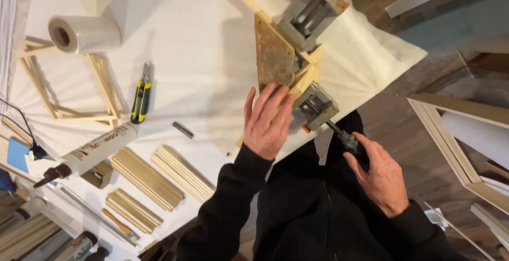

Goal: The person clamps small wooden frame corners in a corner vise, tightens the vise with a screwdriver-like handle, taps the joint with a hammer, and applies wood glue from a bottle to frame pieces before fitting them together. They handle stacks of thin wooden frame stock on the table and fit glued pieces into the clamping jig.

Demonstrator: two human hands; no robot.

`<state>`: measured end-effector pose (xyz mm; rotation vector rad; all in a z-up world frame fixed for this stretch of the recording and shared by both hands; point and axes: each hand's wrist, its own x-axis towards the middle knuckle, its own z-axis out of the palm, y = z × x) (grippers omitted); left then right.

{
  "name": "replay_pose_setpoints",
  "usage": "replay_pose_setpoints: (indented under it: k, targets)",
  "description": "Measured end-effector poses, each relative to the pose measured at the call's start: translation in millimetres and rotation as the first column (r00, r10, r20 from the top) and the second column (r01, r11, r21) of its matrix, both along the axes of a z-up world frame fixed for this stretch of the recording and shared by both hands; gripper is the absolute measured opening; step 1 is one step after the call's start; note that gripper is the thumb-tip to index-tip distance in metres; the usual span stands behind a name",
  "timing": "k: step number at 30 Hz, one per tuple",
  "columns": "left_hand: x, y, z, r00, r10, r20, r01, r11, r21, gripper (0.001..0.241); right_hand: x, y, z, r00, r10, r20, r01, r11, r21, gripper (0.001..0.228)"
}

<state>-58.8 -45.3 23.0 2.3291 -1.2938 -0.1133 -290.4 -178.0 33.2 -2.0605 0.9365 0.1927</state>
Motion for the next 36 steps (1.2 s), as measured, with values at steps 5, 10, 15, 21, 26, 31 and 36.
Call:
replay_pose_setpoints:
  k: [5, 10, 15, 21, 26, 31, 36]
  targets:
    - [7, 2, -15, 0.997, -0.080, -0.002, 0.080, 0.996, -0.044, 0.029, -1, 0, -5, 0.999, -0.002, 0.042, 0.003, 1.000, -0.006, 0.049]
    - [9, 1, -15, 0.991, -0.107, 0.079, 0.111, 0.992, -0.054, 0.021, 0, 2, -7, 0.999, 0.021, 0.029, -0.020, 0.999, -0.030, 0.049]
    - [10, 0, -10, 0.990, -0.114, 0.081, 0.115, 0.993, -0.013, 0.022, -6, 6, -22, 0.996, -0.007, 0.089, 0.005, 1.000, 0.019, 0.043]
    - [10, 2, -13, 0.991, -0.111, 0.078, 0.112, 0.994, -0.007, 0.023, -45, 9, -79, 0.922, -0.383, -0.057, 0.332, 0.707, 0.625, 0.038]
    - [12, 5, -9, 0.990, -0.113, 0.086, 0.115, 0.993, -0.013, 0.023, -27, -12, -67, 0.853, -0.393, -0.343, 0.437, 0.180, 0.881, 0.057]
    - [12, 5, -10, 0.991, -0.112, 0.075, 0.115, 0.993, -0.029, 0.025, -27, -6, -68, 0.938, -0.290, -0.191, 0.330, 0.580, 0.745, 0.050]
    - [15, 8, -10, 0.991, -0.111, 0.078, 0.114, 0.993, -0.035, 0.029, 35, 0, -33, 0.990, -0.010, -0.138, 0.039, 0.977, 0.212, 0.037]
